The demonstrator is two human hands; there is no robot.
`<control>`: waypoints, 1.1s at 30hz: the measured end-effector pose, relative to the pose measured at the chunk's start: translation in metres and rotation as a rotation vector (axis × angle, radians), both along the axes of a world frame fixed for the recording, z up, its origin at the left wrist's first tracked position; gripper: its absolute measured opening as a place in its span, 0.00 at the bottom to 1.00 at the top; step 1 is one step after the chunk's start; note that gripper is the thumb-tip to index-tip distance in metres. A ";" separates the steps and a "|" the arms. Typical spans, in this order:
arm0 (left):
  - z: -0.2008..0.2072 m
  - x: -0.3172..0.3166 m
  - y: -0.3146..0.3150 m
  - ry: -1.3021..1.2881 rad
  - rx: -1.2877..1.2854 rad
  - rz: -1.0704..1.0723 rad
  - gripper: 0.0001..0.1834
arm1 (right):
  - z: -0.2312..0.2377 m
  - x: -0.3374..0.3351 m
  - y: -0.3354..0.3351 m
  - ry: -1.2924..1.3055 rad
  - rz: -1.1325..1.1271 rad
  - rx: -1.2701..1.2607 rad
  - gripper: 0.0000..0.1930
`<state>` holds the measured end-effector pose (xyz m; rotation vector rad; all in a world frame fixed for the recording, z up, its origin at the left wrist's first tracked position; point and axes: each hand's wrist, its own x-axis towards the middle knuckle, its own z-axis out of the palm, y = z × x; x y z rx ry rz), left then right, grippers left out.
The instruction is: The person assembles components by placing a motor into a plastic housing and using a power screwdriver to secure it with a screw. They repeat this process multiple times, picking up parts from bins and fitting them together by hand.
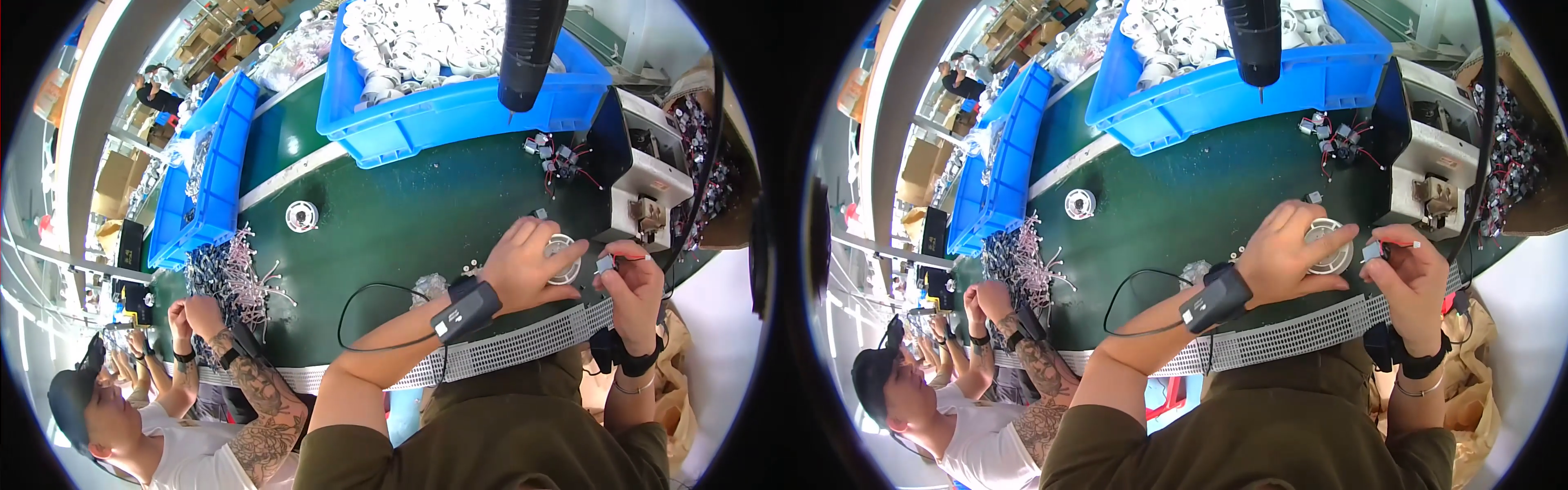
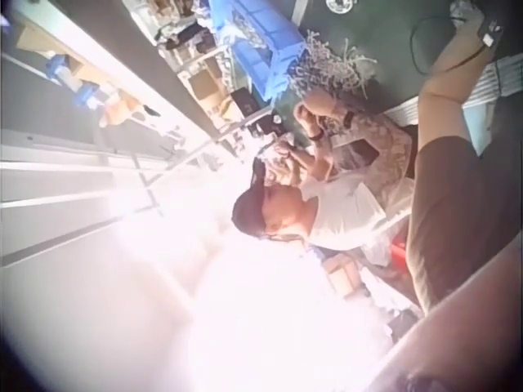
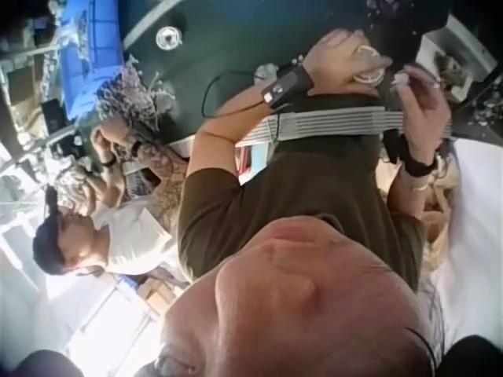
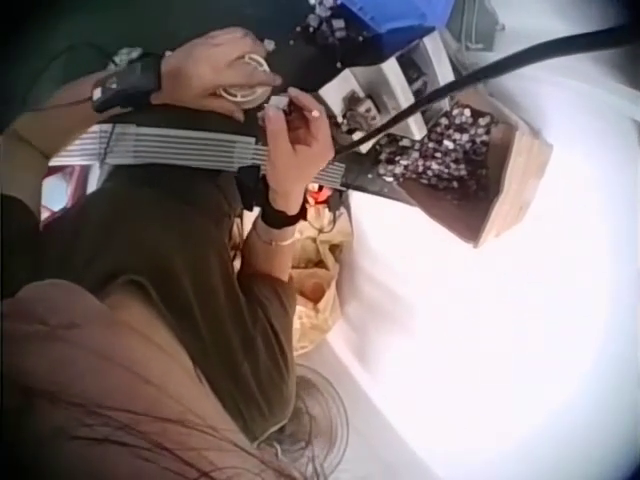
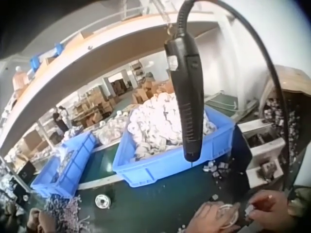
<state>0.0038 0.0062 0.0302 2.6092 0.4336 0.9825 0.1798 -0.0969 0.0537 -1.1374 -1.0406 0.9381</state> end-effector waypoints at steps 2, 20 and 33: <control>-0.002 0.004 0.001 -0.035 0.072 0.023 0.30 | -0.007 0.008 -0.006 -0.050 -0.021 -0.027 0.14; -0.007 0.003 0.006 0.016 -0.350 -0.032 0.34 | 0.002 0.007 0.027 -0.456 0.135 0.075 0.14; -0.001 0.007 0.003 0.055 -0.270 0.069 0.35 | 0.014 0.013 0.031 -0.740 0.150 0.111 0.15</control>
